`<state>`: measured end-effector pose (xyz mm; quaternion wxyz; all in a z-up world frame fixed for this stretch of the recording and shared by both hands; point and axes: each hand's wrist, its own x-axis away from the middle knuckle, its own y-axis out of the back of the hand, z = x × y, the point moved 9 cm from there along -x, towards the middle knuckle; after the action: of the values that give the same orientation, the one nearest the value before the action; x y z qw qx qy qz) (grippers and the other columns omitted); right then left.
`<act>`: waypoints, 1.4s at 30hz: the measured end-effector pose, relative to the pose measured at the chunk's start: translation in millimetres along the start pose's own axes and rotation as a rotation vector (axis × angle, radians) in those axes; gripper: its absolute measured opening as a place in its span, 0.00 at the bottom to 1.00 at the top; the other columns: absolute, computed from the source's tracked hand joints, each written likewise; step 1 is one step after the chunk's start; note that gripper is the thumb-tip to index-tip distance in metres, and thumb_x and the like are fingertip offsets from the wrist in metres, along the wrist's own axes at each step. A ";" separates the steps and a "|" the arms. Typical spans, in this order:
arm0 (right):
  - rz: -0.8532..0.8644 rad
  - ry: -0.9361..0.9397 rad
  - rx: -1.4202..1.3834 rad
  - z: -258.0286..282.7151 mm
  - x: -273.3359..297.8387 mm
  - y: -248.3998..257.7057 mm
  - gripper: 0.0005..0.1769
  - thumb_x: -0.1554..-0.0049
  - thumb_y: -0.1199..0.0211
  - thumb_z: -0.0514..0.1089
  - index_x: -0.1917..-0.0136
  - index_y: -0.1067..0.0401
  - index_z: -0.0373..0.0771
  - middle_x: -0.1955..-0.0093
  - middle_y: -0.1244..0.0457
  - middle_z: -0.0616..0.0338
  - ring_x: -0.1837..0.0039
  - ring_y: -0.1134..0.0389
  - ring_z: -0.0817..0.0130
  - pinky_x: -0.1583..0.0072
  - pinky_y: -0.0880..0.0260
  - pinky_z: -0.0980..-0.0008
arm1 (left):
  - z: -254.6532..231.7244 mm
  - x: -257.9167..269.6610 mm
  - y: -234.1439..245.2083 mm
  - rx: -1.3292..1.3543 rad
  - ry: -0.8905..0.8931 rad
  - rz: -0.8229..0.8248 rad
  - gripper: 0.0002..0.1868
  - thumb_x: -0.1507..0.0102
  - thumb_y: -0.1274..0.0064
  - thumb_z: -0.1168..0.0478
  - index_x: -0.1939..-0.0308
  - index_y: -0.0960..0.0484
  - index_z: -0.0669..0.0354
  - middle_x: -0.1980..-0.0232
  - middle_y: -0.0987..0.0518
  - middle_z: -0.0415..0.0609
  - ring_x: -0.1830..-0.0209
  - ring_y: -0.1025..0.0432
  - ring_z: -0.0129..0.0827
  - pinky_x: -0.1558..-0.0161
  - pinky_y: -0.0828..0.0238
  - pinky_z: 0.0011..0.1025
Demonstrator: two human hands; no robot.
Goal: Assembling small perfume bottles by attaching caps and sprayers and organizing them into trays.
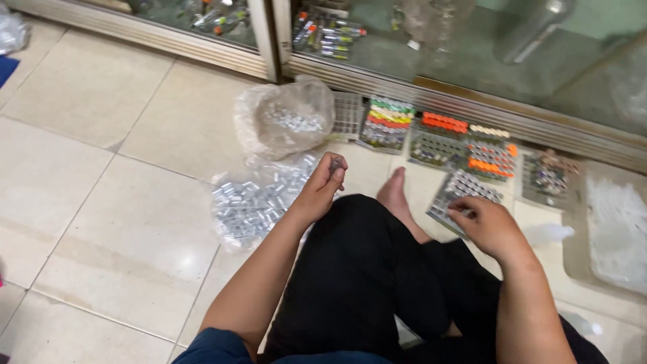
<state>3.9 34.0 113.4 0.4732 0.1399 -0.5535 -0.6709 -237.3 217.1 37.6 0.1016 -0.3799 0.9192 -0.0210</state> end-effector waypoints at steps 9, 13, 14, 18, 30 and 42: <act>0.202 0.478 0.120 234.0 -129.9 -91.8 0.18 0.38 0.45 0.48 0.42 0.22 0.39 0.42 0.29 0.46 0.39 0.29 0.42 0.37 0.30 0.44 | 1.7 9.3 127.7 -0.095 0.057 -0.209 0.11 0.25 0.64 0.55 0.47 0.32 0.58 0.59 0.33 0.48 0.55 0.34 0.36 0.47 0.29 0.37; 0.197 0.601 0.160 294.9 -211.9 -152.0 0.17 0.39 0.45 0.46 0.39 0.23 0.44 0.40 0.30 0.51 0.37 0.29 0.47 0.37 0.29 0.48 | 2.1 8.1 163.7 -0.151 0.069 -0.267 0.10 0.25 0.66 0.57 0.48 0.32 0.58 0.61 0.35 0.47 0.56 0.32 0.38 0.51 0.31 0.38; 0.203 0.606 0.159 301.6 -230.7 -169.9 0.17 0.39 0.45 0.46 0.39 0.23 0.44 0.40 0.30 0.51 0.37 0.29 0.47 0.37 0.29 0.48 | 7.3 7.3 168.8 -0.153 0.072 -0.273 0.10 0.25 0.66 0.57 0.48 0.32 0.58 0.61 0.35 0.47 0.56 0.32 0.38 0.51 0.31 0.38; 0.152 0.591 0.201 329.9 -265.0 -205.6 0.20 0.39 0.45 0.43 0.35 0.25 0.52 0.38 0.33 0.53 0.36 0.30 0.50 0.38 0.28 0.51 | 21.8 7.0 187.5 -0.142 0.125 -0.340 0.10 0.25 0.66 0.57 0.49 0.31 0.57 0.60 0.33 0.47 0.57 0.33 0.36 0.51 0.32 0.38; 0.129 0.593 0.167 325.4 -293.2 -246.6 0.16 0.42 0.40 0.39 0.40 0.25 0.43 0.42 0.35 0.46 0.40 0.29 0.44 0.42 0.26 0.47 | 47.5 -4.8 202.6 -0.124 0.096 -0.360 0.09 0.26 0.66 0.57 0.50 0.32 0.55 0.64 0.33 0.44 0.61 0.38 0.31 0.57 0.36 0.32; 0.044 0.349 -0.611 289.5 -284.9 -197.2 0.13 0.38 0.40 0.42 0.40 0.24 0.42 0.54 0.30 0.52 0.51 0.32 0.62 0.50 0.30 0.66 | 43.8 -4.3 194.4 -0.114 0.091 -0.384 0.07 0.26 0.64 0.60 0.52 0.31 0.56 0.65 0.33 0.44 0.63 0.38 0.30 0.59 0.37 0.30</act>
<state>-150.7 423.8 -54.3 0.5951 0.0923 -0.2408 -0.7612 -360.4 360.0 -27.0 0.0325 -0.5519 0.8332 -0.0052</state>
